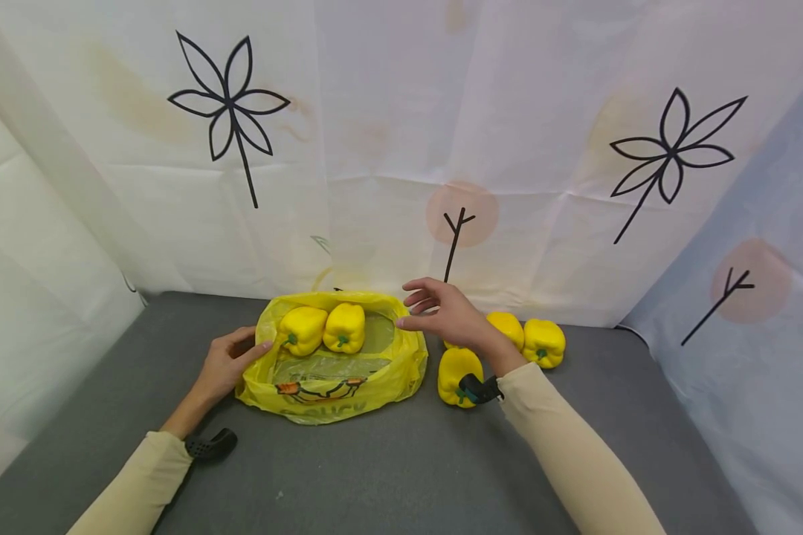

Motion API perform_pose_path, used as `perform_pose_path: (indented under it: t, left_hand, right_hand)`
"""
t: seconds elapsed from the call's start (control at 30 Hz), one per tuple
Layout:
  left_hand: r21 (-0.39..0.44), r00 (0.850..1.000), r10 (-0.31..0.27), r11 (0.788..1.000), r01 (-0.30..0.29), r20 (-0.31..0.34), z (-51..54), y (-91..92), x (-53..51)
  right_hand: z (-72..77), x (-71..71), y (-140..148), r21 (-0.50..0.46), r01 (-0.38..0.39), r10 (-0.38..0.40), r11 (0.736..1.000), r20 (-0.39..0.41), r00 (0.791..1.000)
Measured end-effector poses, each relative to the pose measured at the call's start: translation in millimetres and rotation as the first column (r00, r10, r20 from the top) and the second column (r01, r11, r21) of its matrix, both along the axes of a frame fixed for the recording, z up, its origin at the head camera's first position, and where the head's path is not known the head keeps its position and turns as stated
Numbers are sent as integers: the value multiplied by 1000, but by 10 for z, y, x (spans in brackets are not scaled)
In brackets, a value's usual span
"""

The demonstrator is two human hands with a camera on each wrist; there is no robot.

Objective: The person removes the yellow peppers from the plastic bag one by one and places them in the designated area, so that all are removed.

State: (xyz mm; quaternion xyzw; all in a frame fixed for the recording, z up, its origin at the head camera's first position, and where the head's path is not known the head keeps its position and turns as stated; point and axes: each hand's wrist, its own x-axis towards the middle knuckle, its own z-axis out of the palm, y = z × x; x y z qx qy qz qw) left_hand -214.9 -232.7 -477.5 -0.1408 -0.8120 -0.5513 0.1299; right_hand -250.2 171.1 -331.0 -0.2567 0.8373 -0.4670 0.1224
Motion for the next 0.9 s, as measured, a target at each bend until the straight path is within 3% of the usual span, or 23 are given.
perform_pose_path:
  t: [0.9]
  left_hand:
    - [16, 1000, -11, 1000, 11, -13, 19, 12, 30]
  right_hand:
    - [-190, -287, -429, 53, -19, 15, 998, 77, 997]
